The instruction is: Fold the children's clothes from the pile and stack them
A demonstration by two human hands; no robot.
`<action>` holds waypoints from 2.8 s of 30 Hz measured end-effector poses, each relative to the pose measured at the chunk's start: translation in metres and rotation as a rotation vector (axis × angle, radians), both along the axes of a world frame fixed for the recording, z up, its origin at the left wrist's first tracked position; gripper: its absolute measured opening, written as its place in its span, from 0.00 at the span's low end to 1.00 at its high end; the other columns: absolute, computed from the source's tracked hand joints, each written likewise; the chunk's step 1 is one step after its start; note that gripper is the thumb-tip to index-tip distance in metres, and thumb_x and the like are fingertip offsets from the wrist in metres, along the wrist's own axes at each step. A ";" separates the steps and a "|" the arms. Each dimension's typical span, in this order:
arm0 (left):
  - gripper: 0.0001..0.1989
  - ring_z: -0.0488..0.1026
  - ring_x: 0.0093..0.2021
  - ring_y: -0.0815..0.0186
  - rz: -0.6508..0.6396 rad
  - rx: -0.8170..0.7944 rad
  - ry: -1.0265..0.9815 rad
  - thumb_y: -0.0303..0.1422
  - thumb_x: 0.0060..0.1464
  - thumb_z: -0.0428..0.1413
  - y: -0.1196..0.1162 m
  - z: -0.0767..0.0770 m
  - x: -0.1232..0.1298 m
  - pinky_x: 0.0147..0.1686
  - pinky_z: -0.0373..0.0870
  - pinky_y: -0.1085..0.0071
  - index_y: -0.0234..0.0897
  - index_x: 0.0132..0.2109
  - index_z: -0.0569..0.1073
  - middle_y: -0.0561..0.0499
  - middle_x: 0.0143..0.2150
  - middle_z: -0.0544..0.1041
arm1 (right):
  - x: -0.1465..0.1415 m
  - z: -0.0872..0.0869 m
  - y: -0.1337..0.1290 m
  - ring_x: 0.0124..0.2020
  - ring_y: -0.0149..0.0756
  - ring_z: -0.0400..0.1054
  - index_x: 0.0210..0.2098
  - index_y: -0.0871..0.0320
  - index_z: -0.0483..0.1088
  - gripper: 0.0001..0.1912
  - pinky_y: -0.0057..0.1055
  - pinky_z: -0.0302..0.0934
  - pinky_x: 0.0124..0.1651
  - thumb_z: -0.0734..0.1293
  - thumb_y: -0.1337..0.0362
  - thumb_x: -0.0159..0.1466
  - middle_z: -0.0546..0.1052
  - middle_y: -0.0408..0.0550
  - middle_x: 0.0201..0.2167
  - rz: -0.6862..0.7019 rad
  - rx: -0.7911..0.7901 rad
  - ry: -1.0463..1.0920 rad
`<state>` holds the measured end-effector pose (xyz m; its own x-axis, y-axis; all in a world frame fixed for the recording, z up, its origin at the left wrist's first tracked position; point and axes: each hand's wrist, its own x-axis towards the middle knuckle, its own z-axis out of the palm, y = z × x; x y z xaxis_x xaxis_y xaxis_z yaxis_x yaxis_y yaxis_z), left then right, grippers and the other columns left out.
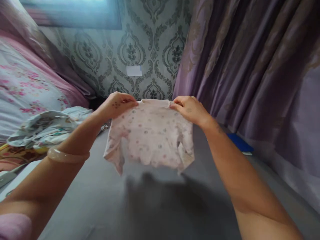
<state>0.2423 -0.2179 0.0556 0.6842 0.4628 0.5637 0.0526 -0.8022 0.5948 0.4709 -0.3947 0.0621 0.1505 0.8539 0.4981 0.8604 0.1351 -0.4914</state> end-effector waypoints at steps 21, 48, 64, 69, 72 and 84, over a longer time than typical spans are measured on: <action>0.20 0.73 0.28 0.66 -0.272 -0.500 -0.054 0.47 0.42 0.65 0.014 -0.013 0.013 0.27 0.70 0.72 0.33 0.34 0.79 0.48 0.28 0.77 | 0.007 0.003 0.002 0.42 0.39 0.71 0.31 0.52 0.79 0.16 0.34 0.65 0.41 0.70 0.47 0.55 0.78 0.46 0.39 0.212 -0.041 0.185; 0.14 0.68 0.30 0.72 0.236 0.335 -0.241 0.40 0.62 0.49 -0.001 -0.029 0.027 0.32 0.63 0.77 0.37 0.41 0.74 0.54 0.30 0.74 | -0.010 -0.033 0.012 0.33 0.37 0.69 0.46 0.56 0.67 0.20 0.30 0.54 0.32 0.52 0.51 0.70 0.76 0.49 0.36 -0.415 0.279 -0.276; 0.11 0.73 0.28 0.69 0.082 0.704 0.033 0.42 0.60 0.52 -0.068 0.032 -0.098 0.30 0.70 0.72 0.49 0.46 0.76 0.58 0.34 0.78 | -0.069 0.016 -0.107 0.20 0.31 0.64 0.46 0.50 0.71 0.21 0.28 0.52 0.24 0.56 0.45 0.68 0.75 0.40 0.24 -0.224 0.175 -0.571; 0.16 0.67 0.23 0.71 0.035 0.260 0.307 0.48 0.57 0.53 -0.057 0.022 -0.088 0.19 0.61 0.78 0.44 0.39 0.78 0.58 0.25 0.72 | -0.064 0.020 -0.095 0.17 0.27 0.60 0.45 0.52 0.73 0.22 0.27 0.51 0.22 0.58 0.44 0.66 0.73 0.38 0.20 -0.037 -0.192 -0.257; 0.17 0.69 0.26 0.70 -0.074 0.070 0.474 0.46 0.57 0.51 -0.035 -0.022 -0.063 0.21 0.64 0.78 0.41 0.41 0.78 0.56 0.29 0.75 | -0.046 -0.016 -0.066 0.25 0.30 0.68 0.45 0.52 0.73 0.21 0.26 0.55 0.28 0.58 0.46 0.66 0.77 0.41 0.28 0.025 -0.362 -0.224; 0.18 0.72 0.23 0.67 -0.124 -0.197 0.623 0.43 0.56 0.48 0.046 -0.231 0.017 0.20 0.63 0.77 0.36 0.41 0.77 0.48 0.31 0.77 | -0.009 -0.197 0.015 0.41 0.43 0.74 0.49 0.50 0.68 0.19 0.31 0.57 0.38 0.52 0.52 0.71 0.79 0.51 0.39 -0.191 -0.702 -0.459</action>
<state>0.2591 -0.1722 -0.1759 0.9097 0.4132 -0.0412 0.3478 -0.7041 0.6192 0.4614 -0.3797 -0.1347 0.2359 0.9677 -0.0895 0.9714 -0.2372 -0.0048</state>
